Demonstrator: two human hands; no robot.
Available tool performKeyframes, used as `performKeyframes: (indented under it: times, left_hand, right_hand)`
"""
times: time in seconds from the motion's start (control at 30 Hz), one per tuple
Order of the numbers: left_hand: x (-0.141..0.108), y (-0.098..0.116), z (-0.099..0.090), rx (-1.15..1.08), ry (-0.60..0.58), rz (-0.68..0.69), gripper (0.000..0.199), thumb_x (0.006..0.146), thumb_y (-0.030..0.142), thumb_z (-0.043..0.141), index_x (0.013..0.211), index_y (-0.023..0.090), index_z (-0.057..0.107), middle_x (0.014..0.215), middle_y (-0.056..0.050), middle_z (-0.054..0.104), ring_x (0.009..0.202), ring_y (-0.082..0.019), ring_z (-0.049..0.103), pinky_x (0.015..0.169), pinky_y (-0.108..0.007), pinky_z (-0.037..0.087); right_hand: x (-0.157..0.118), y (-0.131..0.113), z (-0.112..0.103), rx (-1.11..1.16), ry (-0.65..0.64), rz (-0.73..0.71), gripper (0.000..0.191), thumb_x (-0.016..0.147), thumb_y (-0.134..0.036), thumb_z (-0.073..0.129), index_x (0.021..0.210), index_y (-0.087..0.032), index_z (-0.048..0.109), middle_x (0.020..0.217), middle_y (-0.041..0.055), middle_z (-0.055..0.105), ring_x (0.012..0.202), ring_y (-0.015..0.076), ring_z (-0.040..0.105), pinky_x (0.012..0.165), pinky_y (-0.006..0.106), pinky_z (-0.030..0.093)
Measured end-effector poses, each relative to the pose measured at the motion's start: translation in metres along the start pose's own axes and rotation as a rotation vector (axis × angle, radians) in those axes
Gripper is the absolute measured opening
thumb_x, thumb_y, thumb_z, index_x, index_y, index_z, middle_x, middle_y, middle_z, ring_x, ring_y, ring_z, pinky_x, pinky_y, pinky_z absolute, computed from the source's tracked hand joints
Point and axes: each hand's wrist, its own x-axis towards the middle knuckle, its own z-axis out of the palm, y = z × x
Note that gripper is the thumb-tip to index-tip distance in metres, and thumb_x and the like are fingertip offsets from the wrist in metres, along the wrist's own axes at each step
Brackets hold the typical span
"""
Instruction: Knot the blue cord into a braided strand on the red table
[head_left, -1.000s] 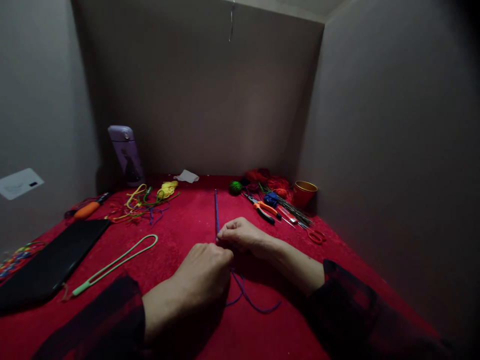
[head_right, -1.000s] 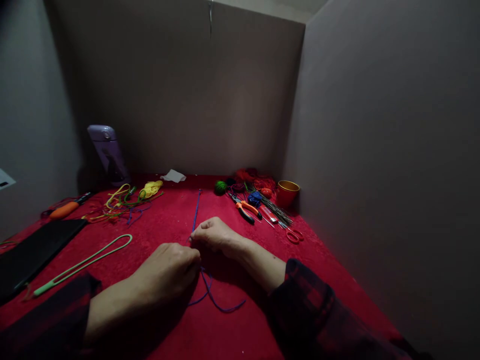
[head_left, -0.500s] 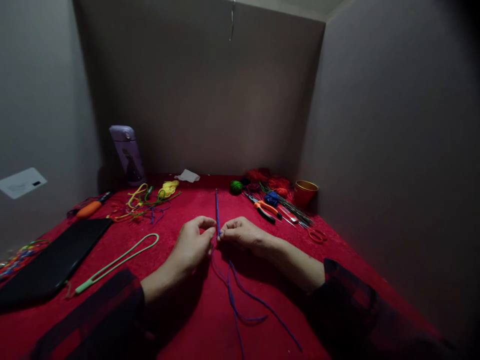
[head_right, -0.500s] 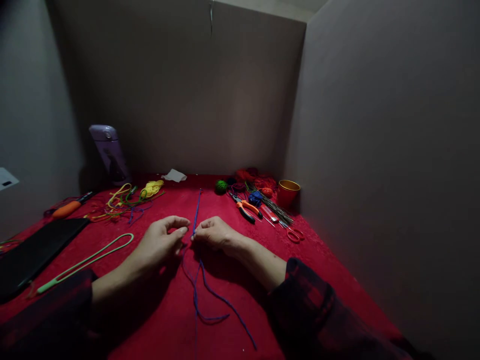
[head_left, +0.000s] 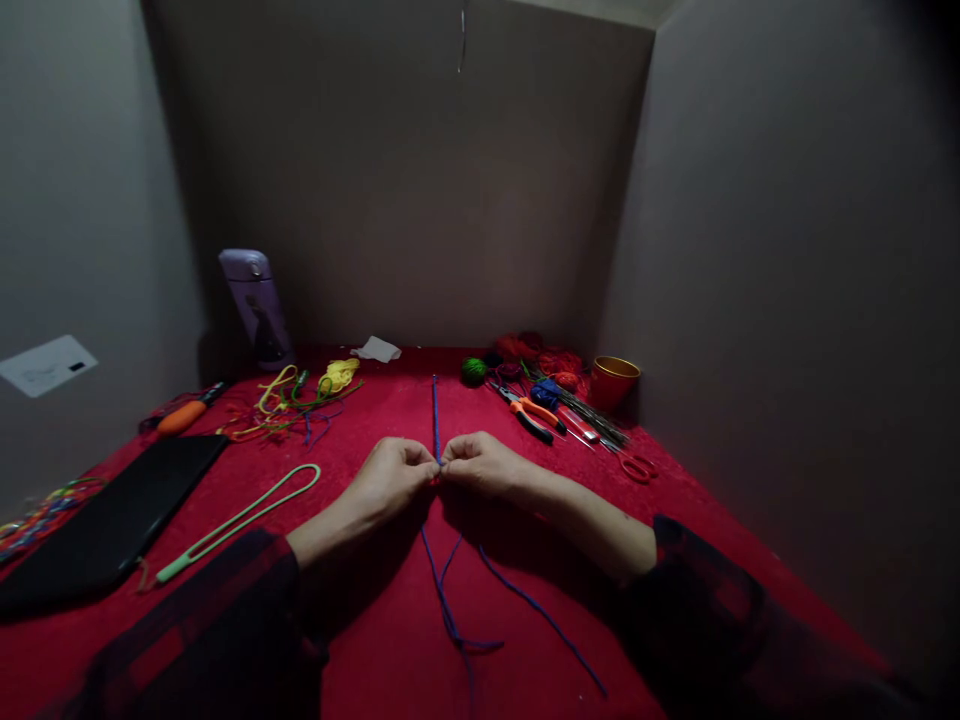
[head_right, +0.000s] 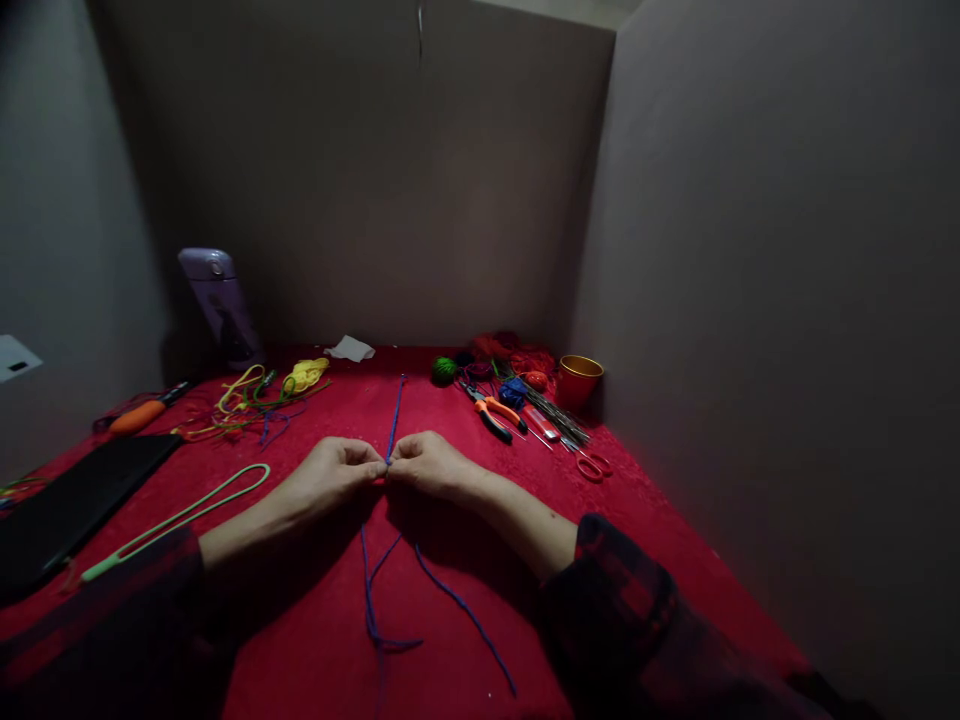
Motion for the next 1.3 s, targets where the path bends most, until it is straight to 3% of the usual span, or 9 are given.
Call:
performKeyframes:
  times: [0.2, 0.47, 0.77, 0.83, 0.9, 1.0, 1.1, 1.17, 1.3]
  left_hand:
    - [0.0, -0.002, 0.001, -0.056, -0.012, -0.064, 0.017, 0.059, 0.028, 0.057, 0.057, 0.012, 0.058, 0.044, 0.002, 0.049, 0.042, -0.008, 0.039, 0.042, -0.02, 0.025]
    - [-0.009, 0.007, 0.006, -0.293, -0.069, -0.2, 0.008, 0.06, 0.022, 0.054, 0.058, 0.014, 0.053, 0.033, 0.006, 0.038, 0.029, -0.005, 0.029, 0.034, -0.019, 0.015]
    - [-0.011, 0.005, 0.008, -0.526, -0.14, -0.218, 0.017, 0.065, 0.026, 0.059, 0.06, 0.015, 0.047, 0.04, 0.006, 0.04, 0.03, -0.002, 0.025, 0.033, -0.017, 0.009]
    - [-0.011, 0.007, 0.007, -0.537, -0.124, -0.218, 0.018, 0.065, 0.024, 0.06, 0.059, 0.014, 0.046, 0.04, 0.007, 0.038, 0.03, -0.001, 0.024, 0.033, -0.017, 0.009]
    - [-0.012, 0.008, 0.006, -0.543, -0.103, -0.219, 0.018, 0.066, 0.023, 0.06, 0.059, 0.014, 0.047, 0.038, 0.008, 0.035, 0.029, -0.001, 0.023, 0.033, -0.017, 0.009]
    - [-0.012, 0.011, 0.005, -0.542, -0.092, -0.223, 0.016, 0.067, 0.022, 0.059, 0.058, 0.014, 0.048, 0.036, 0.008, 0.034, 0.028, -0.001, 0.022, 0.033, -0.017, 0.009]
    - [-0.013, 0.013, 0.006, -0.523, -0.079, -0.216, 0.016, 0.068, 0.021, 0.059, 0.058, 0.013, 0.048, 0.035, 0.008, 0.034, 0.029, -0.001, 0.021, 0.033, -0.017, 0.01]
    - [-0.013, 0.013, 0.007, -0.507, -0.073, -0.213, 0.016, 0.067, 0.021, 0.058, 0.058, 0.014, 0.048, 0.035, 0.008, 0.033, 0.029, -0.001, 0.021, 0.033, -0.017, 0.011]
    - [-0.013, 0.011, 0.007, -0.487, -0.086, -0.173, 0.016, 0.067, 0.024, 0.059, 0.06, 0.014, 0.049, 0.036, 0.008, 0.034, 0.03, -0.002, 0.024, 0.033, -0.017, 0.012]
  right_hand:
    - [-0.008, -0.012, -0.011, -0.258, 0.061, -0.084, 0.014, 0.075, -0.023, 0.05, 0.066, -0.013, 0.053, 0.059, -0.0017, 0.047, 0.052, 0.0063, 0.038, 0.045, 0.019, 0.025]
    - [-0.026, -0.024, -0.016, -0.194, -0.304, -0.068, 0.012, 0.074, -0.02, 0.054, 0.078, -0.014, 0.063, 0.048, -0.0052, 0.046, 0.044, 0.0054, 0.038, 0.043, 0.017, 0.026]
    - [-0.026, -0.027, -0.014, -0.207, -0.37, -0.073, 0.019, 0.076, -0.031, 0.058, 0.075, -0.013, 0.065, 0.049, -0.0034, 0.051, 0.044, 0.006, 0.04, 0.043, 0.018, 0.028]
    - [-0.025, -0.027, -0.019, -0.307, -0.31, -0.017, 0.029, 0.08, -0.038, 0.053, 0.069, -0.013, 0.063, 0.047, -0.0007, 0.053, 0.043, 0.0073, 0.04, 0.043, 0.02, 0.027]
    - [-0.024, -0.024, -0.027, -0.447, -0.15, 0.074, 0.042, 0.083, -0.045, 0.046, 0.061, -0.013, 0.061, 0.046, 0.0032, 0.054, 0.043, 0.0093, 0.042, 0.044, 0.022, 0.027]
    - [-0.019, -0.018, -0.038, -0.726, 0.285, 0.159, 0.043, 0.084, -0.044, 0.046, 0.057, -0.013, 0.059, 0.054, 0.0094, 0.057, 0.051, 0.0135, 0.047, 0.049, 0.026, 0.028]
    - [-0.014, -0.013, -0.037, -0.82, 0.604, 0.04, 0.034, 0.085, -0.035, 0.048, 0.062, -0.013, 0.06, 0.069, 0.0116, 0.061, 0.062, 0.0153, 0.05, 0.054, 0.027, 0.029]
    - [-0.011, -0.012, -0.028, -0.639, 0.563, -0.053, 0.031, 0.085, -0.03, 0.045, 0.064, -0.013, 0.059, 0.064, 0.0075, 0.06, 0.057, 0.0126, 0.048, 0.052, 0.025, 0.029]
    - [-0.008, -0.013, -0.003, -0.12, 0.183, 0.004, 0.027, 0.085, -0.026, 0.036, 0.071, -0.014, 0.056, 0.048, -0.0008, 0.053, 0.038, 0.0076, 0.04, 0.04, 0.02, 0.025]
